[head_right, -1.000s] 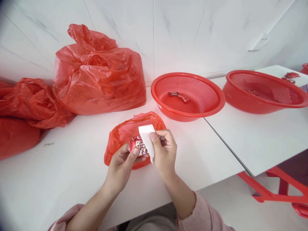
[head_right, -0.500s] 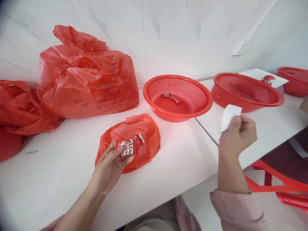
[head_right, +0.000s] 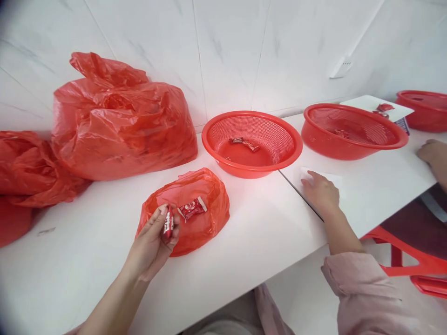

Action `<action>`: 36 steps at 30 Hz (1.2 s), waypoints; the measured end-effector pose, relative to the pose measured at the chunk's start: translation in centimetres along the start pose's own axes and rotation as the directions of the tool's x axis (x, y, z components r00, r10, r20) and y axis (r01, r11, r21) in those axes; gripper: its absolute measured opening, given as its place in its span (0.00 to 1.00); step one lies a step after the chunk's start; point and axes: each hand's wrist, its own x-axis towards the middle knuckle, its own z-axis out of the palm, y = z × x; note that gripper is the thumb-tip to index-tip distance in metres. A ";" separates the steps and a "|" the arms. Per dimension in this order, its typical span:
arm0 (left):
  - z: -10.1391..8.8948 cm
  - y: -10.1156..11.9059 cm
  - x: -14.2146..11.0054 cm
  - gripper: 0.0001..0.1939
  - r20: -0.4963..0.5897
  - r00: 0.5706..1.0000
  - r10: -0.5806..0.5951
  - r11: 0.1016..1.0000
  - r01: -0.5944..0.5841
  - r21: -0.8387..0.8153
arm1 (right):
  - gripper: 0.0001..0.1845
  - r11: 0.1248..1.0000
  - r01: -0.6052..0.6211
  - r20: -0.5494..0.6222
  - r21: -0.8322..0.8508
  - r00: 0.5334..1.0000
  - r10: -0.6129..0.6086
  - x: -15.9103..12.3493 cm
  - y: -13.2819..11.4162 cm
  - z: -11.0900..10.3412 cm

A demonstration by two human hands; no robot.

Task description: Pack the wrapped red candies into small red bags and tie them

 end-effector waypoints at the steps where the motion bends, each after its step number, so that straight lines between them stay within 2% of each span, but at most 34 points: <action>1: -0.1 0.1 0.0 0.14 -0.006 1.000 -0.010 1.000 0.010 -0.016 | 0.16 0.999 0.002 0.013 -0.041 1.000 -0.002 0.1 0.3 0.1; 6: -0.5 0.8 0.0 0.20 0.054 0.993 -0.105 0.979 0.113 -0.170 | 0.10 0.975 -0.009 0.059 -0.223 0.998 0.022 1.0 1.3 0.5; 9: -0.7 0.7 -0.1 0.20 0.098 0.988 -0.118 0.979 0.133 -0.157 | 0.12 0.963 0.001 0.048 -0.270 0.999 0.013 1.0 1.4 0.6; 12: -1.0 0.8 -0.1 0.25 0.079 0.997 -0.026 0.999 0.024 0.021 | 0.20 0.957 0.044 0.035 -0.288 0.999 -0.036 0.2 0.9 0.3; 14: -1.1 1.0 0.0 0.30 0.050 0.995 0.090 0.957 -0.100 0.272 | 0.22 0.954 0.112 0.004 -0.278 0.993 -0.116 -1.0 -0.1 -0.2; 15: -1.1 1.1 0.1 0.31 0.053 0.987 0.153 0.890 -0.161 0.427 | 0.21 0.954 0.158 -0.015 -0.256 0.986 -0.168 -1.8 -0.8 -0.5; 16: -1.2 1.2 0.3 0.32 0.070 0.975 0.210 0.785 -0.211 0.582 | 0.19 0.953 0.208 -0.024 -0.220 0.975 -0.219 -2.8 -1.5 -0.9; 18: -1.4 1.2 0.8 0.34 0.123 0.956 0.267 0.512 -0.249 0.822 | 0.14 0.949 0.300 -0.003 -0.100 0.953 -0.302 -5.0 -3.3 -1.4; 20: -1.8 1.0 1.5 0.34 0.170 0.946 0.276 0.271 -0.246 0.930 | 0.12 0.925 0.377 0.053 0.043 0.924 -0.379 -7.2 -5.1 -1.7; 21: -2.0 0.8 1.7 0.34 0.183 0.942 0.280 0.186 -0.240 0.953 | 0.11 0.901 0.419 0.075 0.112 0.900 -0.428 -8.2 -6.0 -1.8; 23: -2.5 0.5 2.0 0.32 0.191 0.939 0.286 0.079 -0.221 0.972 | 0.10 0.837 0.501 0.097 0.219 0.842 -0.530 -9.7 -7.6 -1.9; 25: -2.9 0.5 1.9 0.30 0.172 0.942 0.289 0.022 -0.186 0.982 | 0.09 0.780 0.563 0.114 0.274 0.786 -0.608 -10.3 -9.2 -2.3; 28: -2.7 1.0 0.5 0.27 0.198 0.937 0.288 0.025 -0.214 0.977 | 0.09 0.732 0.619 0.085 0.283 0.744 -0.663 -9.0 -12.3 -3.2; 29: -2.5 1.2 -0.2 0.25 0.216 0.934 0.285 0.063 -0.244 0.968 | 0.10 0.721 0.634 0.070 0.280 0.735 -0.674 -7.9 -13.6 -3.3; 31: -2.2 1.6 -1.8 0.20 0.221 0.926 0.307 0.198 -0.289 0.937 | 0.13 0.708 0.659 0.109 0.254 0.708 -0.698 -4.9 -16.4 -2.7; 32: -2.1 1.6 -2.5 0.18 0.201 0.918 0.342 0.271 -0.301 0.914 | 0.14 0.700 0.681 0.180 0.217 0.677 -0.714 -3.1 -17.8 -1.9; 34: -2.2 1.5 -3.4 0.17 0.117 0.880 0.461 0.383 -0.317 0.868 | 0.17 0.667 0.742 0.458 0.067 0.571 -0.681 0.6 -20.3 0.3; 36: -2.8 1.3 -3.6 0.19 -0.005 0.813 0.583 0.457 -0.323 0.828 | 0.19 0.553 0.820 0.729 -0.147 0.468 -0.499 3.8 -21.9 2.9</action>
